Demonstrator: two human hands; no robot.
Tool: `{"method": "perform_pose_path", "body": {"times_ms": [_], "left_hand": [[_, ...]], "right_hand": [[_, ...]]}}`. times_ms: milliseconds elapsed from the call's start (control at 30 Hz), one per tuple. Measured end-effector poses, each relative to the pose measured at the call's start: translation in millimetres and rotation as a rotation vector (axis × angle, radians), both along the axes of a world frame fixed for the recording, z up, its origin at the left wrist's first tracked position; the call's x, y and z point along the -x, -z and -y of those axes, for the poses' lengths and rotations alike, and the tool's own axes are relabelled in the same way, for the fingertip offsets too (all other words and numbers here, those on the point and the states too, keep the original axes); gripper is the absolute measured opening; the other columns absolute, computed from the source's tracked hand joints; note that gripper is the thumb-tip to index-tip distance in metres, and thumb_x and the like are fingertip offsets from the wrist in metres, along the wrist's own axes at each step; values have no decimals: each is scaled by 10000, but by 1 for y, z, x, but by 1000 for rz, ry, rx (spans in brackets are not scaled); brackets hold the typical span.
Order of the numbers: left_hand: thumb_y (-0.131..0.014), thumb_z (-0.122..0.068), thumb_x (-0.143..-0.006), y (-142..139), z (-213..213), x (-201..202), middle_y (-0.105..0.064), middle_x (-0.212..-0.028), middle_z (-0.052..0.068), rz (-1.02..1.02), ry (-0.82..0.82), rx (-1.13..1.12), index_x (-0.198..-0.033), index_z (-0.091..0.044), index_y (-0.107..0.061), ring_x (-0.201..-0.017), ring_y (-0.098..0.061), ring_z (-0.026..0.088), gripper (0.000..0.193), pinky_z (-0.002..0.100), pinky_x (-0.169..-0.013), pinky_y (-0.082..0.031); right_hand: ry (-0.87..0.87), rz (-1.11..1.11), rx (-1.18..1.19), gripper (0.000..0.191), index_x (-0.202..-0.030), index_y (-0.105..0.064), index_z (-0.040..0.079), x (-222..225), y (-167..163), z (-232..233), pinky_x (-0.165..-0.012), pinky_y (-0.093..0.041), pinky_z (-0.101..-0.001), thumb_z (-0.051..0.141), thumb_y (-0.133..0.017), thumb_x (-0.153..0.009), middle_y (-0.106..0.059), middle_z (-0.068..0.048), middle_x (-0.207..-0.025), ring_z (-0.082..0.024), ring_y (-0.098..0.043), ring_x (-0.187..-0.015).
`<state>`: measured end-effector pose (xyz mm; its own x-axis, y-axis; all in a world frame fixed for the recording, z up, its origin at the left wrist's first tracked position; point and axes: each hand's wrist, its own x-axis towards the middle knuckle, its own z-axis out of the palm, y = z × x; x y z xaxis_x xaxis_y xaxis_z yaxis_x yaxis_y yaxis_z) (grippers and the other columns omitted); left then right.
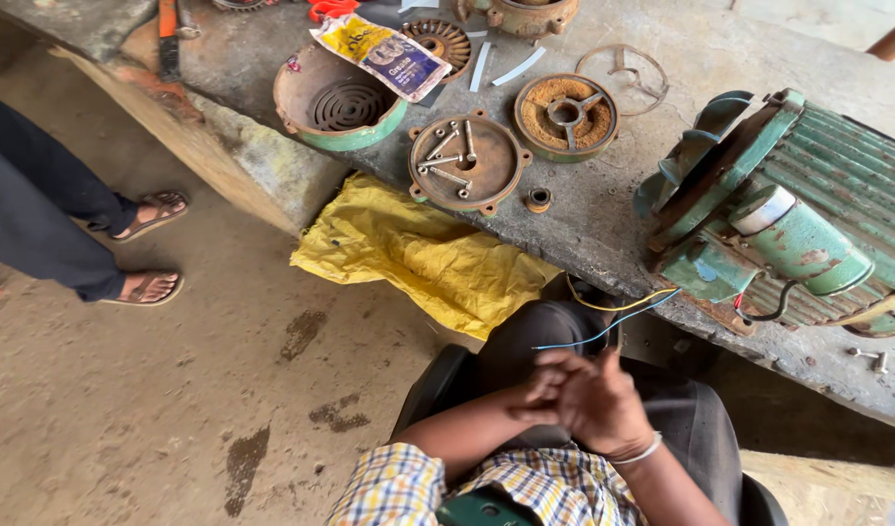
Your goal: The person works on an electric motor at a workshop bench, using a screwdriver and hammer to remove parts, handling the fan impeller and end covers, and fitting the impeller onto the motor shaft. They pick up bolts from a cover plate and reposition the motor while working on it.
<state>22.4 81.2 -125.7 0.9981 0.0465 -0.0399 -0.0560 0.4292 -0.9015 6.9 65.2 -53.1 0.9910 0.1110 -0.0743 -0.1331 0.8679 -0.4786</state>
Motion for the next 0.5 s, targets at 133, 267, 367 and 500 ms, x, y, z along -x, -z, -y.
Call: {"method": "perform_pose_path", "body": {"times_ms": [133,267,367,500], "left_hand": [[-637,-461,-1025,-12,11,5,-688,-1214,15,149,-135,-97,-1213,-88,-707,-1320,-480,197,423,709,-1114,-178],[-636,-479,-992,-50,5,4,-693,-1254,-28,281,-231,-72,-1176,-122,-747,-1428,-423,182,417,778,-1204,-85],[-633,-429,-1066,-98,1,-13,-681,-1217,80,260,-159,-102,-1181,-80,-733,-1339,-492,283,380,721,-1102,-248],[-701,-337,-910,-101,-77,-147,-753,-974,107,-1925,89,2012,-1055,-113,-757,-910,-727,306,273,464,-822,-568]], "right_hand": [[31,-7,-92,875,-1336,-554,12,3,4,4,-1025,-455,-731,777,-562,-912,-641,-202,-1163,-365,-649,-1112],[-72,10,27,890,-1353,-553,23,-5,16,-16,-1070,-455,-662,773,-577,-875,-632,-186,-1200,-359,-640,-1152],[62,40,183,870,-1344,-552,19,9,20,-1,-1082,-459,-666,739,-620,-860,-625,-185,-1212,-368,-632,-1164],[238,58,267,826,-1338,-544,-5,61,34,62,-1068,-442,-666,691,-653,-907,-625,-207,-1233,-384,-601,-1196]]}}
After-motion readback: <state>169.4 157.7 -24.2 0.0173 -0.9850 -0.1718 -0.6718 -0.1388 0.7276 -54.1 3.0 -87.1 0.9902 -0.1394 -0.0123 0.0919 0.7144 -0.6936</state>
